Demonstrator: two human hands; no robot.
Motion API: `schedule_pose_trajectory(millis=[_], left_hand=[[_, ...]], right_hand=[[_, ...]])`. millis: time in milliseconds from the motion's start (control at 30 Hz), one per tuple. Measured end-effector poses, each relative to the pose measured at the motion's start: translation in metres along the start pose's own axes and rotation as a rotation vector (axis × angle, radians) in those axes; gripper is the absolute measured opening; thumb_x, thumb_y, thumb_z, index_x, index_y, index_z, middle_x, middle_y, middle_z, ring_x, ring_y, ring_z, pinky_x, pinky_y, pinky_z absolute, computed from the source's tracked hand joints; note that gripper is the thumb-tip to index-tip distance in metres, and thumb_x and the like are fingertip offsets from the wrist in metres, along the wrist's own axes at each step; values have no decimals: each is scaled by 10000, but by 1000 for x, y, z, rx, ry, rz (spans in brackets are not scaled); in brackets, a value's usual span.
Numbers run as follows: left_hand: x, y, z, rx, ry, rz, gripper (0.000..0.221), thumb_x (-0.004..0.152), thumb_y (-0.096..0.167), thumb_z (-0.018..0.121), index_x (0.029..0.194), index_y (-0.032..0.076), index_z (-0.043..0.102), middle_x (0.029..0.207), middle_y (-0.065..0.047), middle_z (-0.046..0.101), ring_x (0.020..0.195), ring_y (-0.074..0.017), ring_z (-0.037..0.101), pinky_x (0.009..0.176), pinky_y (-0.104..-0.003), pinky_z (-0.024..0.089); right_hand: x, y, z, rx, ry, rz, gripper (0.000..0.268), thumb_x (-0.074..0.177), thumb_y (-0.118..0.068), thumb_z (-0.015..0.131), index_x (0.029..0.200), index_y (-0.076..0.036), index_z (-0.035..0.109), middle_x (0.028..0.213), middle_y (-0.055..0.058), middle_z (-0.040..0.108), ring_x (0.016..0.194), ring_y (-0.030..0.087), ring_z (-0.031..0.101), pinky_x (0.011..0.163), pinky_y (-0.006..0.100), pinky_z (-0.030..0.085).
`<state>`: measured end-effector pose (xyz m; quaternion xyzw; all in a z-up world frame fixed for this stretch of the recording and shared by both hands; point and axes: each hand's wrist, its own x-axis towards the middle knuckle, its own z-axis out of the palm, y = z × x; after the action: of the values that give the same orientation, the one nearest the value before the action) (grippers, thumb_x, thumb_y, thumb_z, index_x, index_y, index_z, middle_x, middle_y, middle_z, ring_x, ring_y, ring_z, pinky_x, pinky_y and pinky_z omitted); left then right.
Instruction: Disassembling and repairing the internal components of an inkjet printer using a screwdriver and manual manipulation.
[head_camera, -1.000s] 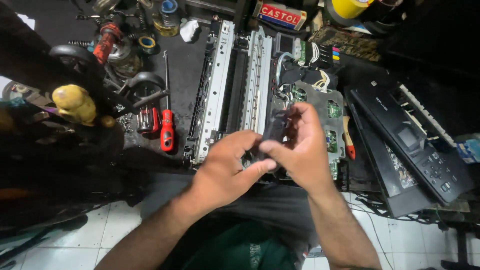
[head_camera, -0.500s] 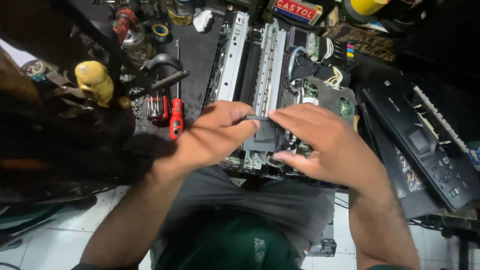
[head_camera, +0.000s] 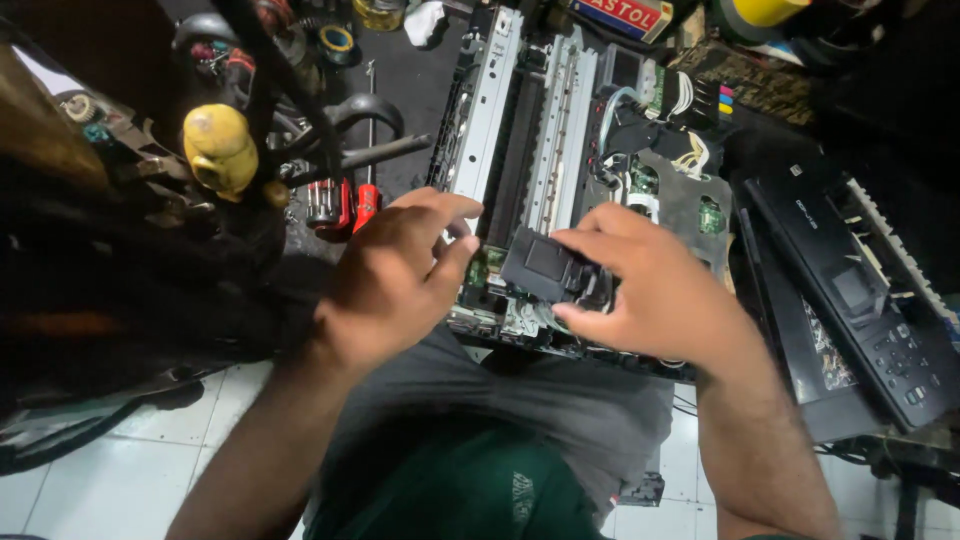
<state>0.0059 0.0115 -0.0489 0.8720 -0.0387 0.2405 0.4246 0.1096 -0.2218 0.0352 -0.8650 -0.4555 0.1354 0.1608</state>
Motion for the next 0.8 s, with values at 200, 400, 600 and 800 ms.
schedule_pose_trajectory(millis=[200, 400, 600, 800], left_hand=[[-3, -18, -2, -96, 45, -39, 240, 963, 108, 608, 1171, 35, 700, 1073, -139, 738, 1009, -289, 699, 931, -397, 531], [-11, -33, 6, 23, 65, -96, 284, 882, 160, 689, 1160, 104, 704, 1064, -118, 732, 998, -308, 683, 922, -433, 485], [-5, -23, 6, 127, -80, -157, 296, 871, 95, 643, 1145, 115, 752, 1066, -54, 674, 915, -331, 660, 830, -468, 504], [-6, -27, 9, 133, -42, -135, 286, 853, 123, 705, 1132, 113, 764, 1030, -52, 686, 983, -304, 660, 891, -436, 514]], right_hand=[[12, -7, 13, -59, -96, -46, 670, 799, -321, 826, 1389, -70, 629, 1118, 53, 589, 742, 217, 605, 682, 341, 477], [23, -8, 21, -76, -141, -86, 656, 782, -338, 829, 1342, -45, 654, 1086, 77, 602, 971, 257, 617, 820, 358, 487], [33, -11, 21, -154, -181, -36, 654, 748, -337, 804, 1335, -87, 659, 1024, 79, 586, 899, 286, 622, 764, 392, 493], [37, -20, 21, -235, -266, 90, 705, 733, -368, 779, 1387, -143, 642, 1018, 71, 562, 951, 304, 611, 781, 426, 506]])
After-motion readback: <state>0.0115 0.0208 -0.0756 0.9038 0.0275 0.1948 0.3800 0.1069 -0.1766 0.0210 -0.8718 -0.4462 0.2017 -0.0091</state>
